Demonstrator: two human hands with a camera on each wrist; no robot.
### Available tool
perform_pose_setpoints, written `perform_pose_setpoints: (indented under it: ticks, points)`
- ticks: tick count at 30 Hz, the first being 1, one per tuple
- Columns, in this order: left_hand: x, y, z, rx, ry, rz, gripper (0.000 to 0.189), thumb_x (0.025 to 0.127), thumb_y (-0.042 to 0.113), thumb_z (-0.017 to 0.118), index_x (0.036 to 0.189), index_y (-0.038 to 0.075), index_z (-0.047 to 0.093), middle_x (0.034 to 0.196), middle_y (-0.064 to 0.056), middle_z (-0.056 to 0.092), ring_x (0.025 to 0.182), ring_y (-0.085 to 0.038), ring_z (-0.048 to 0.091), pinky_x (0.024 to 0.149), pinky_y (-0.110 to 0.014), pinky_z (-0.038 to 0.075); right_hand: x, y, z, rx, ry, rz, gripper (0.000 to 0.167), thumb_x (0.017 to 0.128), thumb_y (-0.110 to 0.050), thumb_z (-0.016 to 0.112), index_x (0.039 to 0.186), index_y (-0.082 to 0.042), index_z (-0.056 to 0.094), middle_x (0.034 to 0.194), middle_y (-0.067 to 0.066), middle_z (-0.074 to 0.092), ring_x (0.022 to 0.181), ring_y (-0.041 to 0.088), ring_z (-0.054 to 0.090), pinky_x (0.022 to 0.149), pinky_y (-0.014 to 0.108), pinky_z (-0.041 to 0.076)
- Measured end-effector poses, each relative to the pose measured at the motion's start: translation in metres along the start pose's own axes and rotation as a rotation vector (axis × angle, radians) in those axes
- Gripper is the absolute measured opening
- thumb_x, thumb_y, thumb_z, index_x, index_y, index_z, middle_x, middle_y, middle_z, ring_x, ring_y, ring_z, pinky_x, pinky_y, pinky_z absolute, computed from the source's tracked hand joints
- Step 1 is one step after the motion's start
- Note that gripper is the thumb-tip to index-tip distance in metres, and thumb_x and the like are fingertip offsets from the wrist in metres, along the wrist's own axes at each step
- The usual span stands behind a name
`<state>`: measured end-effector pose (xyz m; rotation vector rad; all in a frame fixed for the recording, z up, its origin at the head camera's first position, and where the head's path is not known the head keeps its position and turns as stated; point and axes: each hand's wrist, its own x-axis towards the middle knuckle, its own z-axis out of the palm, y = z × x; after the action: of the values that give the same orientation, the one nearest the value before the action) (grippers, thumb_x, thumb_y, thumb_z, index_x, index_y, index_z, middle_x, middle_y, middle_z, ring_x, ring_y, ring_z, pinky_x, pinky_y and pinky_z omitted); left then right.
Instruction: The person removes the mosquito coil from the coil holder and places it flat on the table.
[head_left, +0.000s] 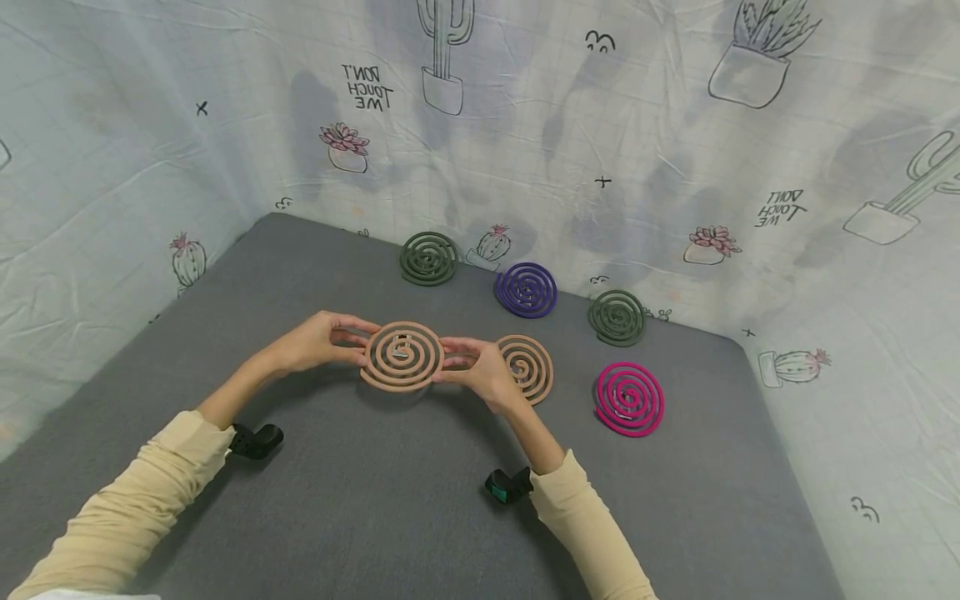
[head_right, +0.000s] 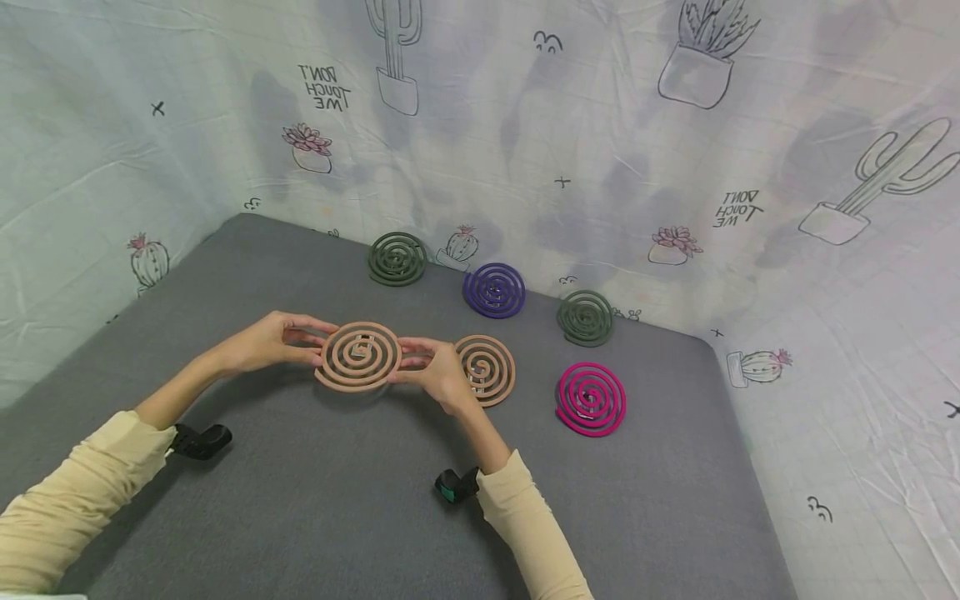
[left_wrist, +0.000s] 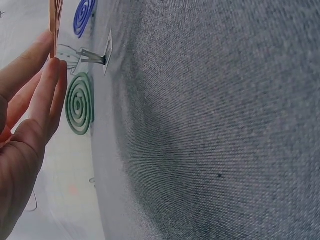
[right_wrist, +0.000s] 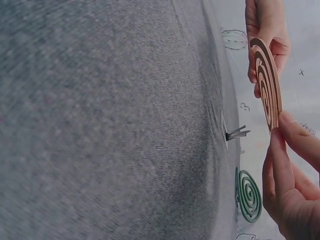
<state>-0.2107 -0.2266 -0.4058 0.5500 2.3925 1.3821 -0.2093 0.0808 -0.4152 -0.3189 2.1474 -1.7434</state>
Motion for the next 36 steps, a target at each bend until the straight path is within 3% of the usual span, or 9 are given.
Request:
perform_pose_setpoints:
  ticks: [5, 29, 36]
  points:
    - [-0.002, 0.001, 0.002, -0.012, -0.004, -0.002, 0.055, 0.102, 0.000, 0.075, 0.151, -0.015, 0.055, 0.154, -0.039, 0.055, 0.137, -0.051, 0.063, 0.100, -0.039, 0.066, -0.004, 0.001, 0.000, -0.024, 0.005, -0.010, 0.057, 0.090, 0.016, 0.080, 0.145, 0.009, 0.065, 0.144, 0.029, 0.068, 0.113, 0.024, 0.078, 0.090, 0.024, 0.065]
    - [-0.013, -0.002, 0.007, -0.038, -0.011, 0.009, 0.055, 0.102, 0.000, 0.075, 0.150, -0.017, 0.054, 0.156, -0.041, 0.052, 0.135, -0.051, 0.065, 0.096, -0.032, 0.066, -0.013, 0.005, 0.009, 0.022, 0.000, -0.020, 0.056, 0.089, 0.019, 0.079, 0.143, 0.014, 0.064, 0.141, 0.033, 0.066, 0.104, 0.013, 0.077, 0.087, 0.020, 0.064]
    - [-0.016, -0.005, 0.008, -0.030, -0.008, 0.014, 0.055, 0.102, 0.001, 0.075, 0.149, -0.017, 0.055, 0.154, -0.040, 0.055, 0.135, -0.052, 0.065, 0.096, -0.031, 0.066, -0.015, 0.005, 0.012, 0.021, -0.001, -0.027, 0.056, 0.088, 0.020, 0.079, 0.142, 0.014, 0.064, 0.139, 0.033, 0.067, 0.105, 0.017, 0.078, 0.087, 0.022, 0.065]
